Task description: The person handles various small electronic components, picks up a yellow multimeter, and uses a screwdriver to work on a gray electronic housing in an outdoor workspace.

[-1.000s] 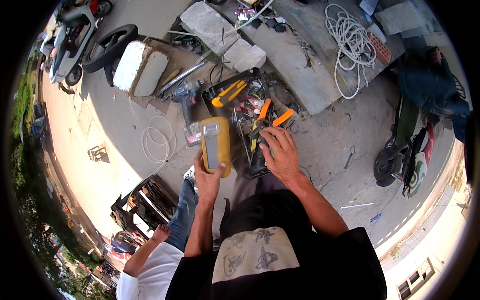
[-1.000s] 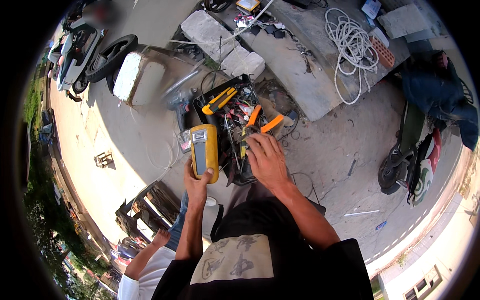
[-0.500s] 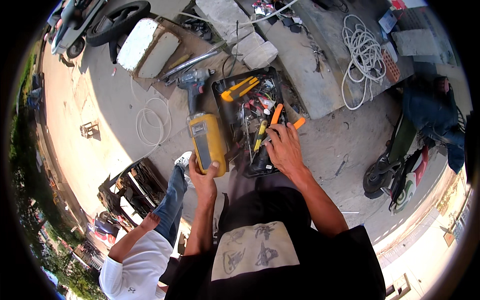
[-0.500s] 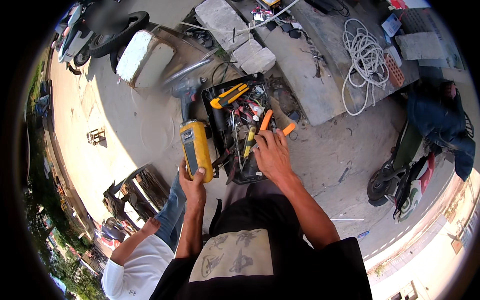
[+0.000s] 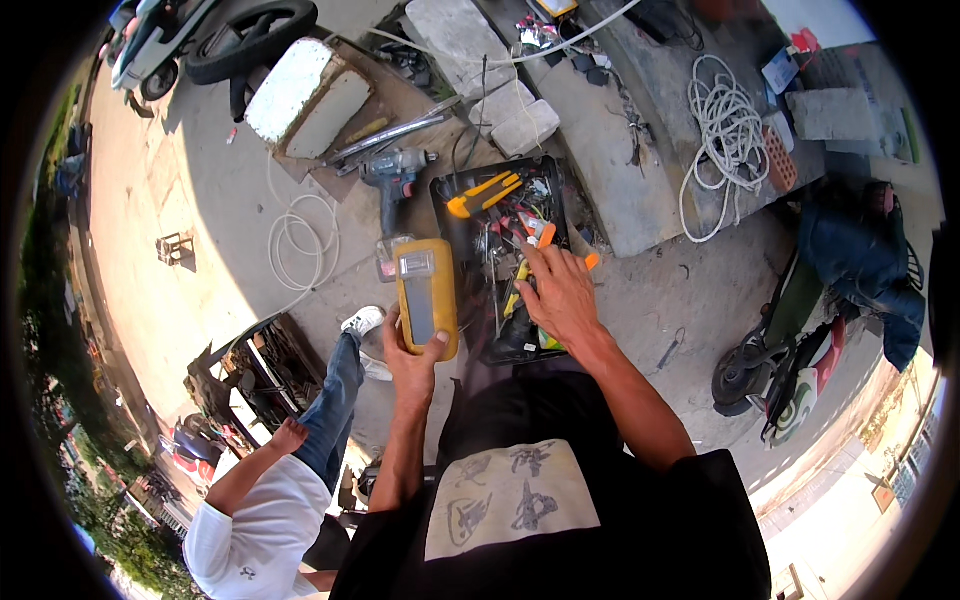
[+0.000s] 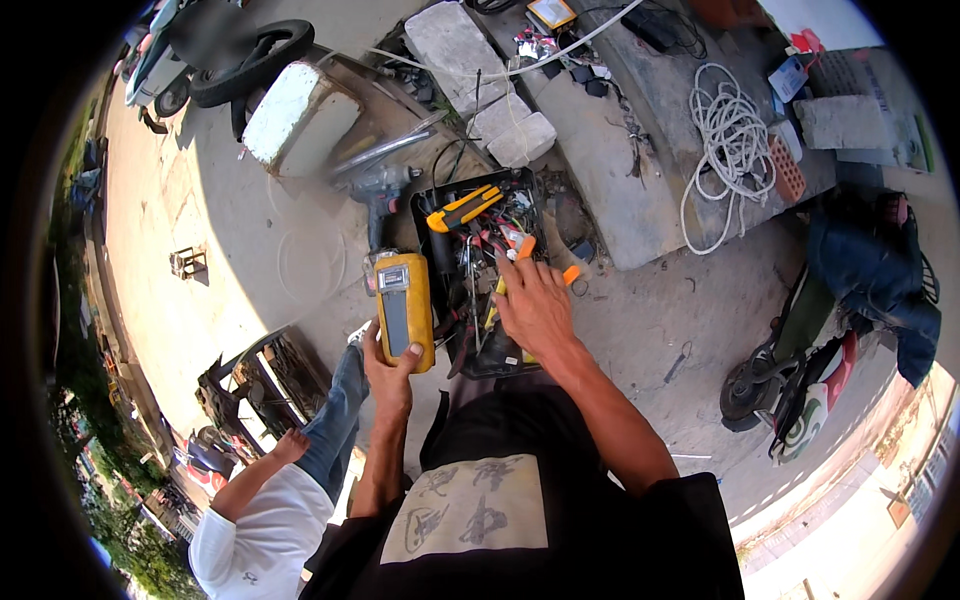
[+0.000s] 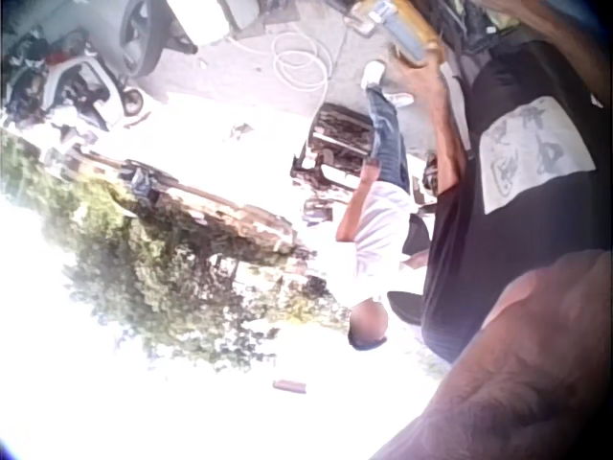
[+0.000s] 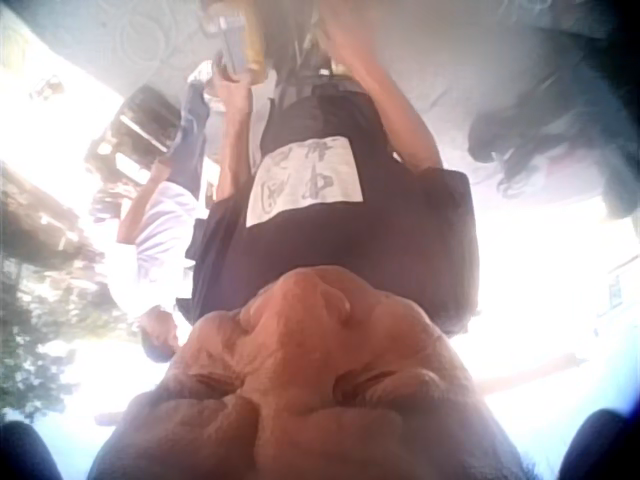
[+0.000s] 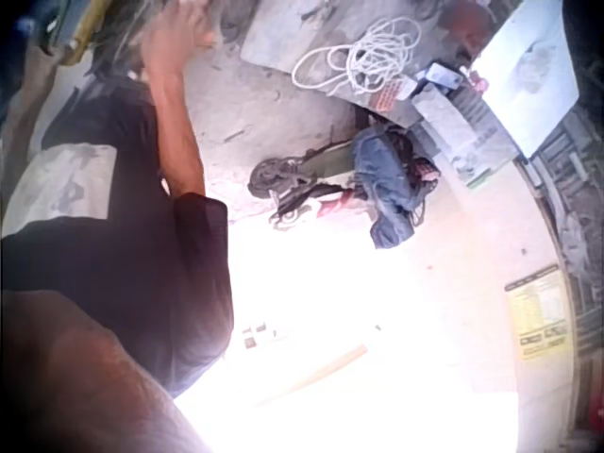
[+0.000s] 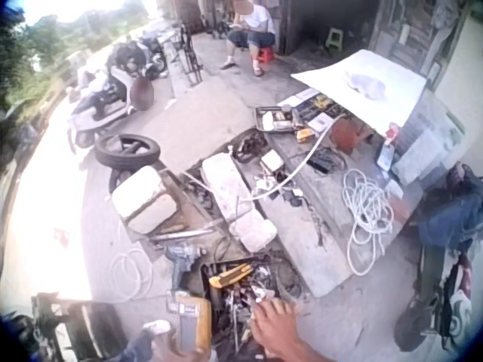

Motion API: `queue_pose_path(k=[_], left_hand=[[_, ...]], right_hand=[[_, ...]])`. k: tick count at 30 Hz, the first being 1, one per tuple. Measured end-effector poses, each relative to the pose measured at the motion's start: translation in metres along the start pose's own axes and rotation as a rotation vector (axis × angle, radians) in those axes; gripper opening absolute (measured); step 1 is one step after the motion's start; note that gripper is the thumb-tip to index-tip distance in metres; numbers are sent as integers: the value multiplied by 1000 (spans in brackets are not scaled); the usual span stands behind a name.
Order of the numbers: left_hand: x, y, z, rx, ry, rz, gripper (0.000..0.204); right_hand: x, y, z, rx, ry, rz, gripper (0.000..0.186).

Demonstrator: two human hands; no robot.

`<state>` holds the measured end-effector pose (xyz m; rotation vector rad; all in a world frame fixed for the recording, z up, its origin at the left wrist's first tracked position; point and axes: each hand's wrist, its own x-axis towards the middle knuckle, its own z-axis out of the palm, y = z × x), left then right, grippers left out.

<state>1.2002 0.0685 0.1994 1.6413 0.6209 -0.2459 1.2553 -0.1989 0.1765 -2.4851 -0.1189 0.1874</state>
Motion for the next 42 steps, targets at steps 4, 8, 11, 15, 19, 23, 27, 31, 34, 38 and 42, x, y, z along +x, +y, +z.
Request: queue_pose_path(k=[4, 8, 11, 15, 19, 23, 27, 31, 34, 38, 42], left_hand=[[-3, 7, 9, 67, -38, 18, 90], [-9, 9, 13, 79, -61, 51, 90], [-13, 13, 15, 82, -64, 56, 91], [-16, 6, 16, 83, -35, 74, 90], [-15, 4, 17, 76, -24, 82, 91], [-16, 18, 25, 134, -27, 87, 90], [-6, 23, 32, 208, -79, 111, 90], [-4, 22, 28, 160, -106, 110, 91], [-11, 14, 21, 123, -69, 95, 91], [-15, 9, 18, 118, -38, 70, 92], [-11, 5, 19, 142, -32, 101, 94]], right_hand=[[54, -5, 9, 6, 101, -174, 55], [101, 3, 52, -181, 112, -268, 60], [109, 12, 69, -256, 20, -230, 55], [78, 18, 32, -117, -180, -266, 47], [44, 46, 10, 252, -4, -242, 40], [27, 50, -6, 293, 69, -211, 48], [30, 18, -14, 309, -232, -393, 65], [20, 9, -23, 330, -254, -362, 60], [11, 14, -21, 406, -178, -143, 45], [12, 26, -14, 357, -26, -85, 34], [29, 19, -16, 290, 79, -54, 30]])
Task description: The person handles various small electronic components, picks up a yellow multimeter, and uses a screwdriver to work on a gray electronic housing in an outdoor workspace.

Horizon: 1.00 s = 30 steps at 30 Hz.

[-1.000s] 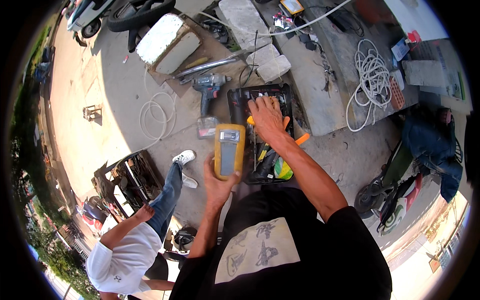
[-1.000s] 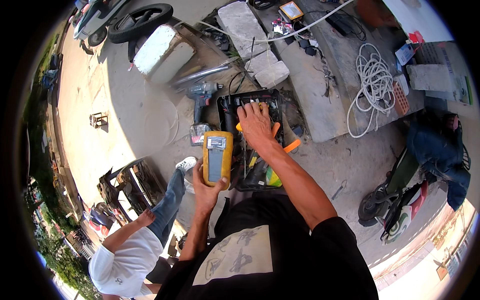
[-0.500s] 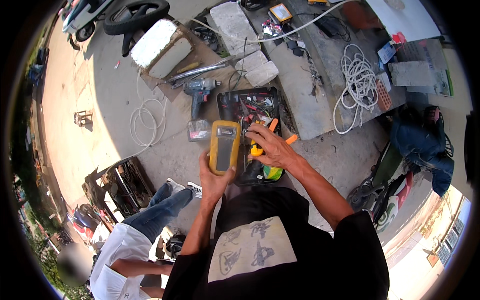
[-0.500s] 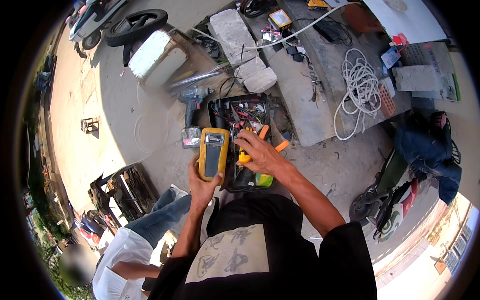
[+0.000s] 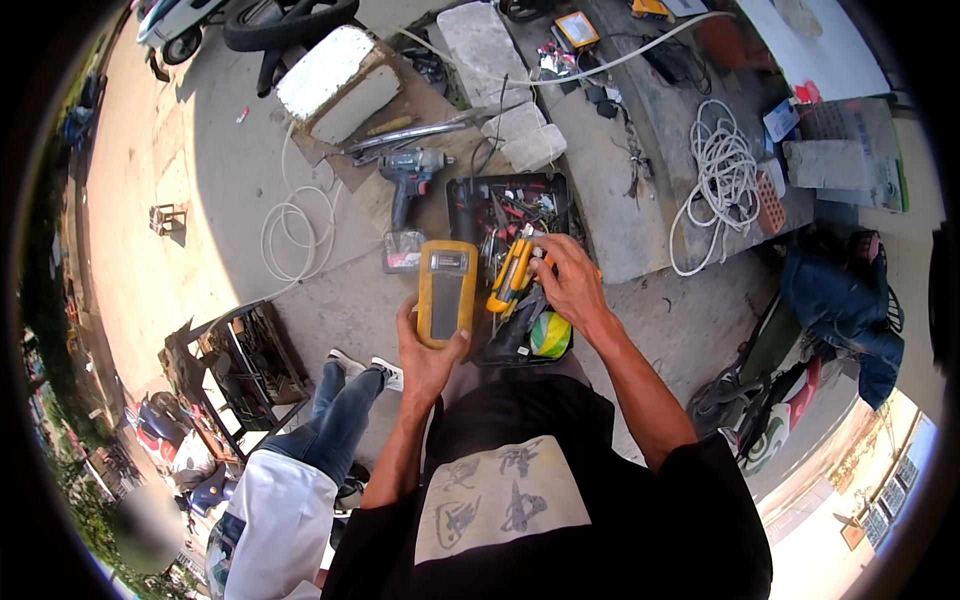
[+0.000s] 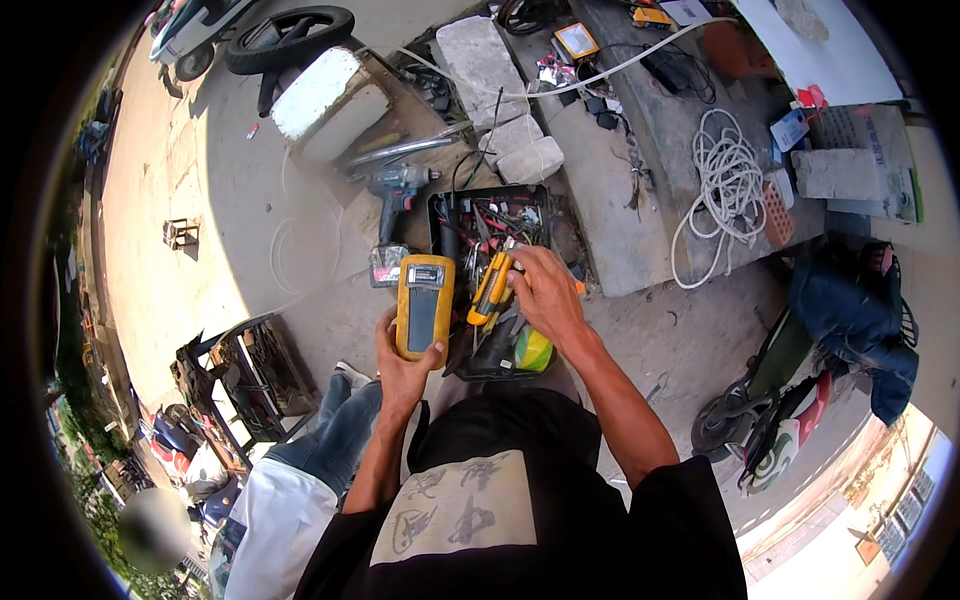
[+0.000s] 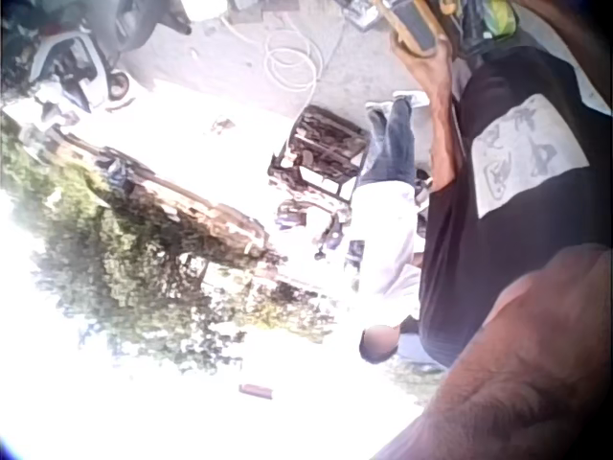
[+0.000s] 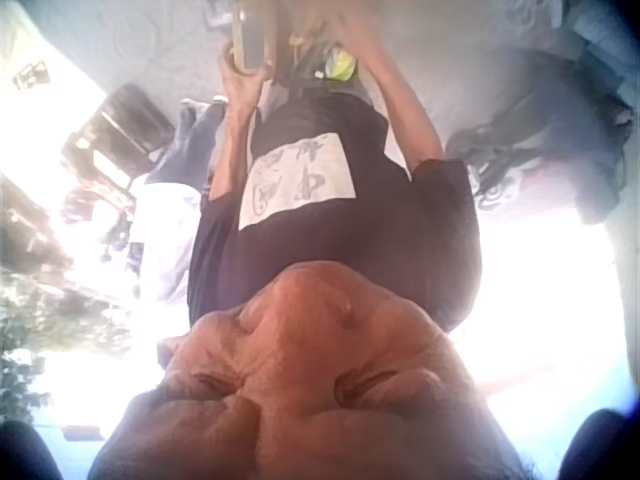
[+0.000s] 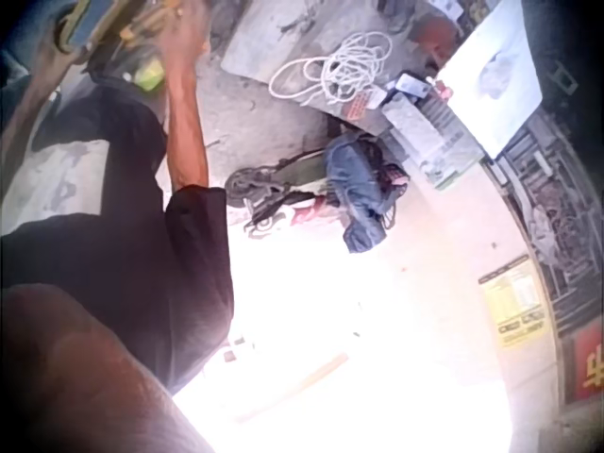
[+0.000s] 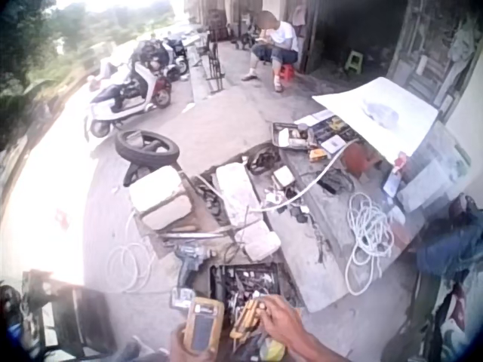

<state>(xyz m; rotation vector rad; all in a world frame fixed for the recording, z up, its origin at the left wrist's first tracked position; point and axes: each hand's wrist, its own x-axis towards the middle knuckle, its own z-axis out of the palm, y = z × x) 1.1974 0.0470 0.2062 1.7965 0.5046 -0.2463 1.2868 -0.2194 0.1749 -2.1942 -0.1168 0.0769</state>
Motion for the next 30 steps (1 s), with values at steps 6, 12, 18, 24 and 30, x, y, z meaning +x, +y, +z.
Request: queue_pose_path(k=[6, 12, 18, 24, 30], left_hand=[[10, 12, 13, 74, -11, 40, 95], [44, 21, 51, 231, -66, 390, 75], [45, 1, 44, 427, 30, 354, 74], [-5, -66, -23, 330, 191, 459, 70], [-82, -173, -117, 419, -28, 105, 54]], right_hand=[[33, -3, 8, 10, -12, -18, 33], [27, -17, 14, -39, -23, -91, 37], [-3, -39, 32, -279, -219, -246, 54], [-37, -58, 66, -501, -432, -232, 84], [-50, -73, 81, -532, -427, -16, 96]])
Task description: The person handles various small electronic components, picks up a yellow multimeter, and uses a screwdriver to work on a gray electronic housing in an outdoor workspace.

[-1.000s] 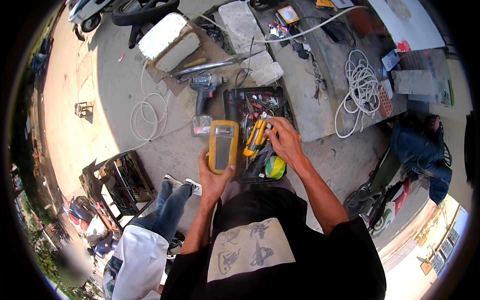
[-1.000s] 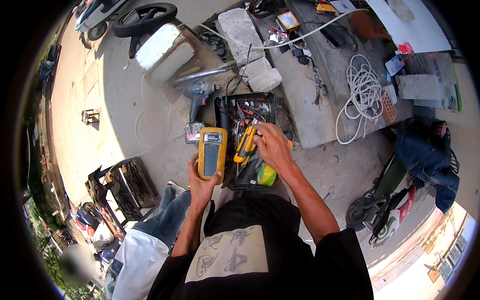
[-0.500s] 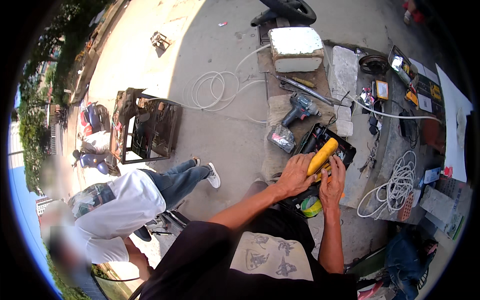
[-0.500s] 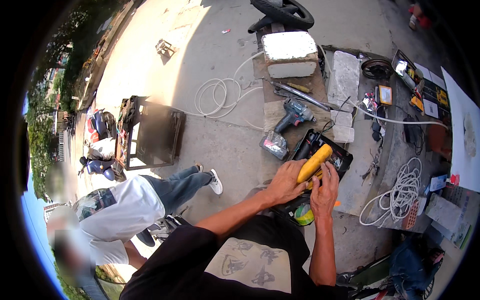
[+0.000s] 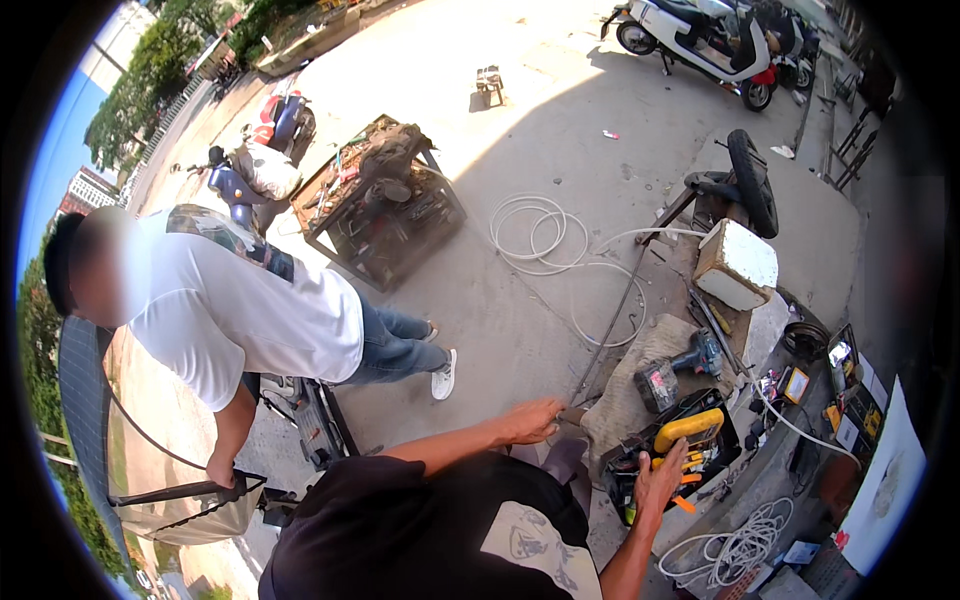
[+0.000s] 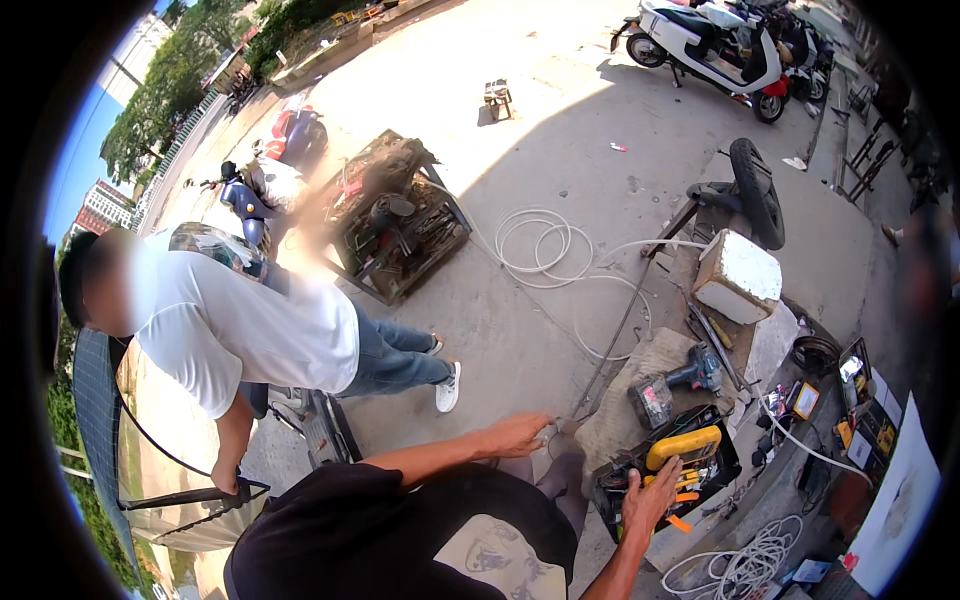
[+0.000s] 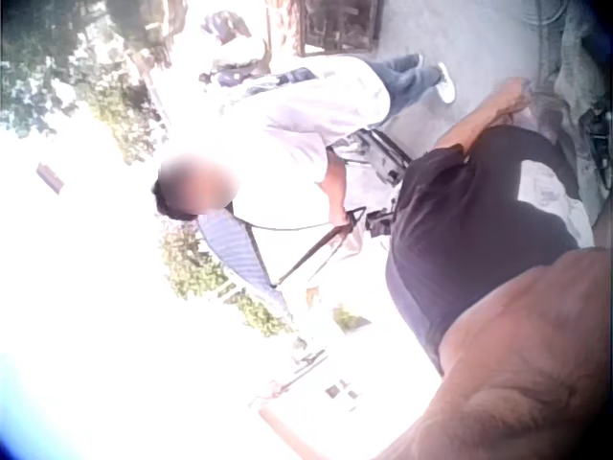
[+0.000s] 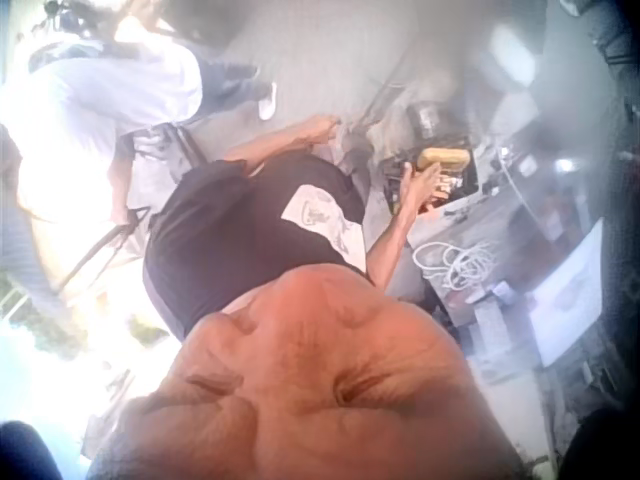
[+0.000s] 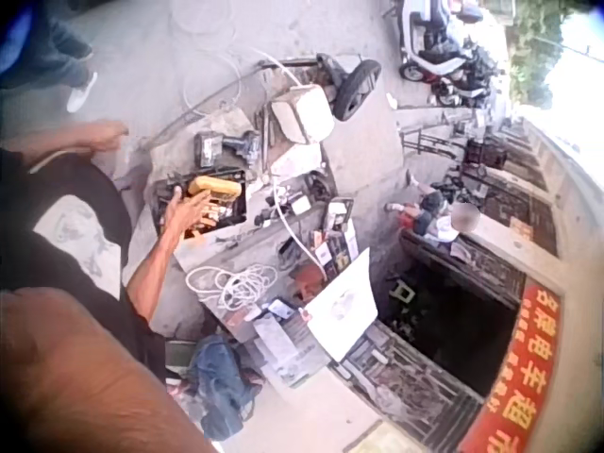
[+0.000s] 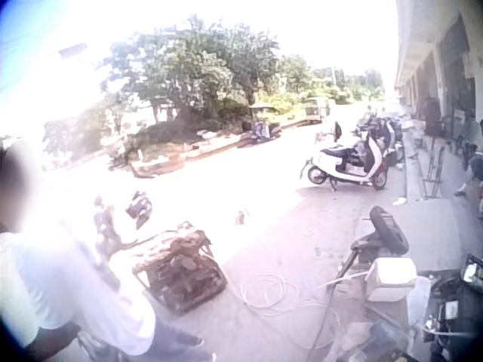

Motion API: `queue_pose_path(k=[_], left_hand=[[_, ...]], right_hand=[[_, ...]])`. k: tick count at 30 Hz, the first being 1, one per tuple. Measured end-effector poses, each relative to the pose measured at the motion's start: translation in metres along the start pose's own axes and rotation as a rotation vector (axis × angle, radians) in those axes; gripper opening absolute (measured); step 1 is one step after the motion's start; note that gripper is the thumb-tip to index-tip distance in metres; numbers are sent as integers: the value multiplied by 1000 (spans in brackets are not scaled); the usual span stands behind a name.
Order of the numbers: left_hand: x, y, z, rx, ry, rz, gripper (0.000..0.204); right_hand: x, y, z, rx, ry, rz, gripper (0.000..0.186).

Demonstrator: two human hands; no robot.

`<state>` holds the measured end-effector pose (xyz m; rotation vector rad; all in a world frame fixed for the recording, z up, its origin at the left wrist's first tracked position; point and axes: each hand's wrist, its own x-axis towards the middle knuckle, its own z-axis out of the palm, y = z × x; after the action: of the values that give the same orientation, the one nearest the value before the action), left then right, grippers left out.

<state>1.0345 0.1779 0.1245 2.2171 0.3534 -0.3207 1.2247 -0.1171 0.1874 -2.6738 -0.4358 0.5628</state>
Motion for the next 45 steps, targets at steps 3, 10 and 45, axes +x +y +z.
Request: queue_pose_path(k=[3, 10, 45], left_hand=[[-54, -95, -4, 179, -216, -222, 43], [-221, -238, 20, 360, -476, -430, 35], [-233, -191, 12, 243, -340, -425, 42]], right_hand=[[2, -6, 19, -61, 26, 50, 111], [9, -4, 35, -180, 7, 134, 120], [11, 10, 43, -241, 9, 76, 120]])
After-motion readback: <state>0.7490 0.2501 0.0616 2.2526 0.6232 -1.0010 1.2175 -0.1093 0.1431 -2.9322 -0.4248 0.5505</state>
